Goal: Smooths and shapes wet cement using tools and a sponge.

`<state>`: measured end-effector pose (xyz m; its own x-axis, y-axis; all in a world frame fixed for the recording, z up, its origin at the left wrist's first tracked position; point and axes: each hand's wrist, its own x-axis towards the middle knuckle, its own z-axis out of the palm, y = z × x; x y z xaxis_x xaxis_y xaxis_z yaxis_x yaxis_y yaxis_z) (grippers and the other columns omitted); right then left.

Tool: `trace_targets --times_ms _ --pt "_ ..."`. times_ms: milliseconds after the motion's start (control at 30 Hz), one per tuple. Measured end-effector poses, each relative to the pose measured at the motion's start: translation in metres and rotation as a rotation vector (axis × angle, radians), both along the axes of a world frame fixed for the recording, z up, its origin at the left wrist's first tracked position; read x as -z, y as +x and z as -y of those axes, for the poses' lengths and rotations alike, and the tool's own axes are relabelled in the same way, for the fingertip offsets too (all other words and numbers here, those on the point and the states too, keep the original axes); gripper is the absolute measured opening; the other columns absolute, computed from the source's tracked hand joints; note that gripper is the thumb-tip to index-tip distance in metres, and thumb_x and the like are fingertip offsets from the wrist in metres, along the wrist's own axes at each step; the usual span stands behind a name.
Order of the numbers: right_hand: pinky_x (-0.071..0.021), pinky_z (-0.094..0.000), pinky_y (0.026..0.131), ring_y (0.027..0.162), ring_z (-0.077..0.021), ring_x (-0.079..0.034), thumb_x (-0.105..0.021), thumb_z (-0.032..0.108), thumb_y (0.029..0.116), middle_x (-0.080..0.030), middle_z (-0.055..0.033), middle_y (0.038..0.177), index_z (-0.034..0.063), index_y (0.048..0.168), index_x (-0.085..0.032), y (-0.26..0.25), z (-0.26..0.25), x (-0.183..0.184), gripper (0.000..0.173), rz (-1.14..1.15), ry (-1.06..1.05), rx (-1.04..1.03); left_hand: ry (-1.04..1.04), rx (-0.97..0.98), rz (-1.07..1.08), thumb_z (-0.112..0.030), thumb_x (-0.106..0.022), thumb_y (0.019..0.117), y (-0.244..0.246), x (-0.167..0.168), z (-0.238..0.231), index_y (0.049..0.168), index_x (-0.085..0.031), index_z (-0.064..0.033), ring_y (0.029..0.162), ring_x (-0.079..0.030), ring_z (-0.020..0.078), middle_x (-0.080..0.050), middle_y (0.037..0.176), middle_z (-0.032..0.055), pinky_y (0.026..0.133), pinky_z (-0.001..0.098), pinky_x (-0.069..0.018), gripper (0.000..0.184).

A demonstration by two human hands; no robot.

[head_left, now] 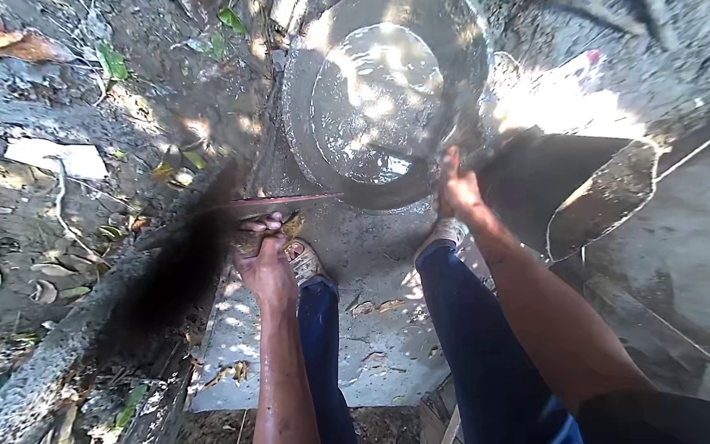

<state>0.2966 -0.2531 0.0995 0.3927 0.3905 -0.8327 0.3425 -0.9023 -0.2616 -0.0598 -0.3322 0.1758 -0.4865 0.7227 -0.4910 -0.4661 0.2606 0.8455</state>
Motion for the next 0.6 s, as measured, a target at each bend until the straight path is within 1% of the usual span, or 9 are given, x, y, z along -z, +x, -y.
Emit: trace_targets --times_ms 67,100,167,267,333,400,467,500,600 --pt "-0.061 -0.044 0.055 0.055 -0.0216 -0.063 -0.031 0.063 0.1069 -0.06 -0.0081 0.075 0.0043 0.12 -0.054 -0.012 -0.024 0.014 0.065 0.003 0.027 0.092 -0.022 0.006 -0.007 0.01 -0.053 0.0824 -0.001 0.001 0.002 0.105 -0.057 -0.0099 0.103 -0.066 0.0236 -0.067 0.103 0.0071 0.091 0.044 -0.0567 0.03" --pt "-0.0612 -0.0458 0.057 0.056 -0.023 -0.064 -0.032 0.061 0.1073 -0.061 -0.0097 0.077 0.0036 0.125 -0.052 -0.025 -0.017 0.021 0.064 0.0 0.024 0.097 -0.037 0.008 -0.008 0.01 -0.052 0.0824 -0.002 0.001 0.004 0.104 -0.057 -0.0102 0.103 -0.066 0.0238 -0.067 0.103 0.0071 0.091 0.0448 -0.0564 0.03" --pt "-0.0623 -0.0503 0.058 0.058 -0.0284 -0.067 -0.035 0.06 0.1071 -0.065 -0.0166 0.084 0.0009 0.135 -0.049 -0.048 0.027 0.022 0.067 -0.011 -0.026 0.009 -0.049 0.018 -0.007 0.009 -0.052 0.0828 -0.001 0.002 0.005 0.105 -0.057 -0.0101 0.104 -0.066 0.0242 -0.067 0.104 0.0073 0.093 0.0461 -0.0558 0.03" --pt "-0.0609 -0.0502 0.055 0.056 -0.0284 -0.066 -0.035 0.066 0.1045 -0.065 -0.0148 0.076 0.0035 0.123 -0.057 -0.042 0.078 0.011 0.069 -0.053 -0.119 -0.116 -0.016 0.023 -0.02 0.011 -0.052 0.0835 -0.003 0.002 0.0 0.106 -0.057 -0.0082 0.106 -0.065 0.0253 -0.066 0.104 0.0084 0.097 0.0479 -0.0539 0.029" --pt "-0.0603 -0.0499 0.055 0.054 -0.0273 -0.065 -0.035 0.066 0.1044 -0.064 -0.0134 0.071 0.0035 0.122 -0.058 -0.021 0.062 0.005 0.069 -0.036 -0.058 -0.138 -0.002 0.022 -0.027 0.01 -0.053 0.0826 0.0 0.001 -0.002 0.105 -0.058 -0.0091 0.104 -0.065 0.0236 -0.067 0.103 0.0073 0.095 0.0453 -0.0546 0.03" --pt "-0.0611 -0.0465 0.056 0.053 -0.0239 -0.064 -0.035 0.06 0.1071 -0.062 -0.0108 0.073 0.0011 0.126 -0.054 -0.013 0.014 0.01 0.065 -0.02 0.019 -0.037 0.001 0.024 -0.016 0.01 -0.053 0.0826 0.001 0.002 -0.001 0.106 -0.058 -0.0094 0.104 -0.065 0.023 -0.067 0.103 0.007 0.093 0.0439 -0.0553 0.03" --pt "-0.0615 -0.0434 0.055 0.053 -0.0211 -0.063 -0.032 0.06 0.1081 -0.06 -0.0077 0.075 0.0035 0.127 -0.051 -0.027 -0.016 0.022 0.063 -0.03 0.036 0.062 -0.006 0.028 0.007 0.01 -0.053 0.0832 -0.001 0.004 0.003 0.105 -0.058 -0.0095 0.104 -0.065 0.0238 -0.067 0.104 0.0077 0.093 0.0444 -0.0556 0.029" --pt "-0.0616 -0.0437 0.056 0.054 -0.0215 -0.064 -0.03 0.06 0.1082 -0.061 -0.0083 0.076 0.0036 0.129 -0.051 -0.042 -0.011 0.026 0.064 -0.023 0.018 0.046 -0.014 0.025 0.015 0.009 -0.053 0.0832 -0.001 0.005 0.004 0.104 -0.059 -0.0093 0.104 -0.066 0.0244 -0.067 0.104 0.0082 0.093 0.0452 -0.0556 0.028" --pt "-0.0611 -0.0503 0.057 0.057 -0.0284 -0.066 -0.033 0.059 0.1077 -0.064 -0.0158 0.078 -0.0001 0.127 -0.055 -0.08 0.045 0.021 0.066 -0.056 -0.094 -0.119 -0.033 0.027 0.014 0.01 -0.053 0.0846 0.0 0.002 0.002 0.106 -0.058 -0.0083 0.105 -0.066 0.0252 -0.067 0.105 0.0088 0.095 0.0472 -0.0551 0.029"
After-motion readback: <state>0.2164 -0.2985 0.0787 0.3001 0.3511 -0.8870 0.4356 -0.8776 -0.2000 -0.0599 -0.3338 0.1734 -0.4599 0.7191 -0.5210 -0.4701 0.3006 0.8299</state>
